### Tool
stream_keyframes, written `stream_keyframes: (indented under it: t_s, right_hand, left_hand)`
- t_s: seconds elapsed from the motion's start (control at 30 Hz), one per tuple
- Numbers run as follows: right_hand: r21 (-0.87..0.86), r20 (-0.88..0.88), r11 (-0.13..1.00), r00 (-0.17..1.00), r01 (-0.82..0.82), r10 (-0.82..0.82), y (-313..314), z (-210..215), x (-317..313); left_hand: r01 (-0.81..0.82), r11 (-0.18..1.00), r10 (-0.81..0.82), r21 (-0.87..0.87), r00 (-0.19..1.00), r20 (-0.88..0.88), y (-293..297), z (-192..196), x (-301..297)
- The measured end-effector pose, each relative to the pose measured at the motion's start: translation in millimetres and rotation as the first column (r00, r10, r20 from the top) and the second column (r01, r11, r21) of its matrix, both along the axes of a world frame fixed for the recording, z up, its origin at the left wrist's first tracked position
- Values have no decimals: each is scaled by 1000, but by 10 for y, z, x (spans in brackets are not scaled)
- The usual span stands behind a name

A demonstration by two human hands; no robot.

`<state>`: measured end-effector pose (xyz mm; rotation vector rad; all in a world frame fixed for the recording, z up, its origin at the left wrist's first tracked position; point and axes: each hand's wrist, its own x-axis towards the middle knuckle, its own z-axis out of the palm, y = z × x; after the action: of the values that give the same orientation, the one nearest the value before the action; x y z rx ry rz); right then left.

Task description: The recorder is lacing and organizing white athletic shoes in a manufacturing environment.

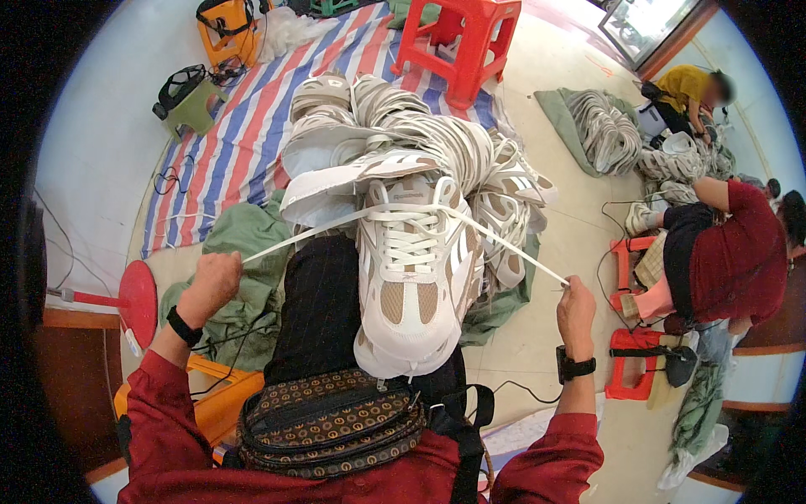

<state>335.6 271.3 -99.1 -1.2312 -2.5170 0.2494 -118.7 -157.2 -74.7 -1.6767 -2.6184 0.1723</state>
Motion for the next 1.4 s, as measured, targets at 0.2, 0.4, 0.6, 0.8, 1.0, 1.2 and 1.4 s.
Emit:
stream_keyframes:
  t_s: [0.2,0.4,0.6,0.8,1.0,1.2,1.4]
  right_hand:
    - [15,-5,999,999,39,-39,-24,-145,160]
    - [-119,-86,991,994,58,-69,-131,-106,195]
    - [-432,-590,869,804,-240,-72,-438,334,-584]
    - [-461,-768,741,637,-489,-58,-654,890,-1458]
    - [-401,-846,665,534,-629,-5,-751,906,-1911]
    - [-219,-717,844,667,-490,201,-809,862,-2004]
    - [-303,-767,816,635,-491,97,-816,894,-2013]
  left_hand:
    - [22,999,-23,34,999,41,-104,-91,11]
    - [-93,993,80,78,986,148,-228,-274,-52]
    - [-184,979,164,92,967,193,-285,-507,-200]
    - [-220,937,131,273,941,311,-137,-406,-24]
    - [-106,882,-100,459,909,404,187,111,372]
    - [-33,759,-340,650,832,439,698,491,759]
    - [-41,633,-487,773,755,439,1218,675,989]
